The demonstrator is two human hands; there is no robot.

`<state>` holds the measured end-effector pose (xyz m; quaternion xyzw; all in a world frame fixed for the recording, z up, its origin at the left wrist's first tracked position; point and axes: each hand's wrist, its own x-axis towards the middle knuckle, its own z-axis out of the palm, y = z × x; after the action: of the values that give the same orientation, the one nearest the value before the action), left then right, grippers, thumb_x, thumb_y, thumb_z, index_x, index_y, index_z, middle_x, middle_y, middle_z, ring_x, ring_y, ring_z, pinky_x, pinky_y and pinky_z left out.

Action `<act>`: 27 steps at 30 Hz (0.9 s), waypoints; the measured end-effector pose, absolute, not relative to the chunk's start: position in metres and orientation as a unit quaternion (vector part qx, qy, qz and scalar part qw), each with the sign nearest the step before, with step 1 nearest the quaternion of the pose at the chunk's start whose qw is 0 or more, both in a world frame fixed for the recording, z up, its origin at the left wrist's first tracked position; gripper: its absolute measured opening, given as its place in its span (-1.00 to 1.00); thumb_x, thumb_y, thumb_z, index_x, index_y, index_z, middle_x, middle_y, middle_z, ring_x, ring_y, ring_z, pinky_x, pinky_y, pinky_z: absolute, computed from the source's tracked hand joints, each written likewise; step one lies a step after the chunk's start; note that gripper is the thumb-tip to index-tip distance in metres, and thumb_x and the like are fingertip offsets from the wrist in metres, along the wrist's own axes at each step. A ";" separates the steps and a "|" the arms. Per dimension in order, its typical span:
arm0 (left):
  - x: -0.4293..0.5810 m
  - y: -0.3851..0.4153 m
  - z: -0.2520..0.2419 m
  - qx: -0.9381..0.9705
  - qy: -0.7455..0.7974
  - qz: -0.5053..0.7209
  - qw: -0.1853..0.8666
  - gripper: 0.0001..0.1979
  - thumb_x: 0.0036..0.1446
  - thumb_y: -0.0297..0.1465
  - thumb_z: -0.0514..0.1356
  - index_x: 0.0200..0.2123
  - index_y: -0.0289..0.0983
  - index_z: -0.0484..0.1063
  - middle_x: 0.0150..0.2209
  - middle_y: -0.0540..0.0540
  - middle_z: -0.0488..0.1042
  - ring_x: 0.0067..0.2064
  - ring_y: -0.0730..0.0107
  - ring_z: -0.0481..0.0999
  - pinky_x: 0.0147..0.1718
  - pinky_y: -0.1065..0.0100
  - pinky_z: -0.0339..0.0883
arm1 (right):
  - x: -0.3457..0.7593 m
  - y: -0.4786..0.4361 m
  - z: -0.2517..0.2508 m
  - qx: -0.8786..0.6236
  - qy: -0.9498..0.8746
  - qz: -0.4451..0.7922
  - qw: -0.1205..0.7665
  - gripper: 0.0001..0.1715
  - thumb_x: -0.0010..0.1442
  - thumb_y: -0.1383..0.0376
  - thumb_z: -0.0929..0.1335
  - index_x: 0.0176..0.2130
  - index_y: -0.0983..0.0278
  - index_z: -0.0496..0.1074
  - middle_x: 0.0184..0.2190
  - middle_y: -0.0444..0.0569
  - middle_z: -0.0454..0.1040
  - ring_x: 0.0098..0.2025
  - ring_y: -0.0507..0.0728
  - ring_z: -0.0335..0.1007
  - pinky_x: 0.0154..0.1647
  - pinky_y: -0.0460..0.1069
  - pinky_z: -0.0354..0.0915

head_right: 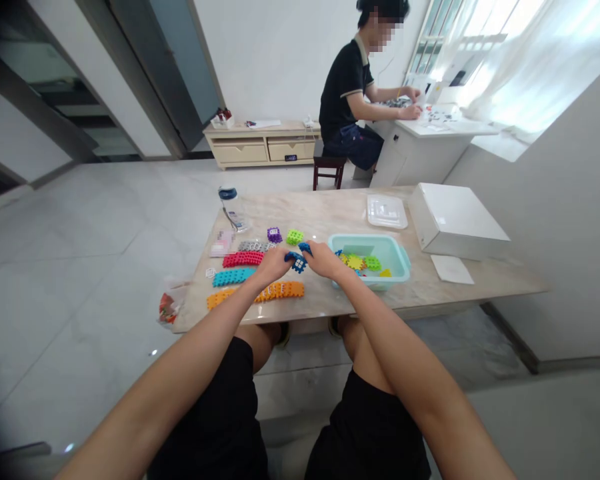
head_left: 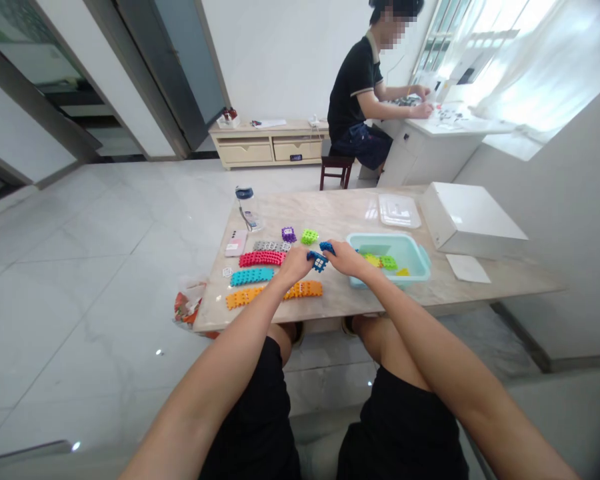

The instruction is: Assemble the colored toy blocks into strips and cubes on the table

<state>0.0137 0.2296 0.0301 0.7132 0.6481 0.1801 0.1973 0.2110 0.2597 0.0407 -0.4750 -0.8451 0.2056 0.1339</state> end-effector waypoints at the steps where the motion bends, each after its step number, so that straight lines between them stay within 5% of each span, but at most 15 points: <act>1: 0.013 0.229 0.030 0.715 0.649 0.173 0.195 -0.78 0.23 -0.48 0.26 -0.40 -0.22 0.70 -0.35 -0.21 0.68 -0.14 0.02 0.71 -0.02 0.20 0.50 | 0.211 0.260 0.040 -0.478 -0.842 0.212 0.129 -0.74 0.54 0.28 0.31 0.07 0.32 0.53 -0.01 0.17 0.69 0.05 0.26 0.61 0.04 -0.01 0.33; 14: 0.003 0.222 0.032 0.704 0.671 0.145 0.179 -0.74 0.32 -0.36 0.24 -0.35 -0.24 0.72 -0.31 -0.32 0.69 -0.11 -0.10 0.73 -0.08 0.16 0.51 | 0.187 0.259 0.047 -0.457 -0.846 0.261 0.087 -0.58 0.61 0.09 0.24 0.02 0.29 0.57 -0.02 0.21 0.70 0.05 0.34 0.65 0.06 0.07 0.41; 23: 0.020 0.226 0.027 0.736 0.639 0.113 0.193 -0.72 0.34 -0.34 0.24 -0.28 -0.32 0.74 -0.24 -0.36 0.72 -0.09 -0.05 0.72 -0.05 0.18 0.49 | 0.214 0.254 0.041 -0.446 -0.821 0.353 0.054 -0.32 0.64 0.00 0.15 -0.31 0.29 0.57 -0.34 0.07 0.68 -0.27 0.19 0.58 -0.13 0.00 0.41; 27: 0.022 0.225 0.028 0.741 0.635 0.105 0.192 -0.73 0.32 -0.35 0.24 -0.27 -0.32 0.75 -0.26 -0.33 0.72 -0.13 0.01 0.71 -0.09 0.23 0.47 | 0.216 0.249 0.044 -0.436 -0.826 0.354 0.045 -0.31 0.62 -0.06 0.15 -0.21 0.32 0.58 -0.26 0.11 0.70 -0.22 0.20 0.60 -0.12 -0.02 0.41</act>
<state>0.0222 0.2249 0.0277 0.7412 0.6347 0.1047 0.1920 0.2164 0.2493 0.0444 -0.4364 -0.8258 0.3544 0.0446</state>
